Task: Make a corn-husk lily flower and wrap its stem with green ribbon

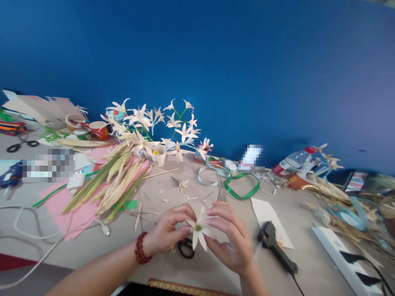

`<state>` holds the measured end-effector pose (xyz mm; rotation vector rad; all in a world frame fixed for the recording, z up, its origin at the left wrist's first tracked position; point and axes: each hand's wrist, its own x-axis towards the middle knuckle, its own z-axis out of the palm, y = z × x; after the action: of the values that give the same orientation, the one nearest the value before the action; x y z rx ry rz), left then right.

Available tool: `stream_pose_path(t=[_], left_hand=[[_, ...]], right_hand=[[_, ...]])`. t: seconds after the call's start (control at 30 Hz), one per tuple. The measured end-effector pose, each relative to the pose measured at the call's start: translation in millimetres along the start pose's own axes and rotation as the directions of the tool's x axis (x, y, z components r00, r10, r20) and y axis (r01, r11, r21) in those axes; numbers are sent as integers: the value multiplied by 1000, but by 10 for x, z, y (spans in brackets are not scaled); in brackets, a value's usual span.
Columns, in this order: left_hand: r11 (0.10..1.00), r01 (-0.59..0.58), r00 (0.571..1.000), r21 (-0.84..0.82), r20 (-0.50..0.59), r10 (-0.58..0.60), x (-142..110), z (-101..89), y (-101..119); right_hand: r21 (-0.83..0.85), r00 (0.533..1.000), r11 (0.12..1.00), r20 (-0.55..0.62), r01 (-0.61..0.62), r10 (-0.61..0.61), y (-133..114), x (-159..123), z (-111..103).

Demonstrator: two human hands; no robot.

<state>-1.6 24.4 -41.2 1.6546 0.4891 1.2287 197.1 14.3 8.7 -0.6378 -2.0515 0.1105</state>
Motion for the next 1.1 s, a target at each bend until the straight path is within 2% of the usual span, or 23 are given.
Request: stream_pose_path(t=[0.47, 0.63, 0.9, 1.0, 1.1], left_hand=[[998, 10, 1000, 59, 18, -11, -2, 5, -5], [999, 3, 1000, 51, 13, -3, -9, 5, -12], [999, 17, 1000, 34, 17, -17, 4, 12, 11], [998, 56, 998, 19, 19, -57, 2, 9, 6], [989, 137, 990, -51, 32, -136, -4, 8, -21]], right_hand=[[124, 973, 979, 185, -160, 136, -20, 38, -92], [139, 976, 978, 171, -158, 134, -3, 18, -94], [141, 989, 988, 143, -66, 46, -14, 50, -58], [143, 986, 987, 160, -77, 54, -15, 53, -57], [137, 975, 980, 187, -143, 116, -14, 52, -46]])
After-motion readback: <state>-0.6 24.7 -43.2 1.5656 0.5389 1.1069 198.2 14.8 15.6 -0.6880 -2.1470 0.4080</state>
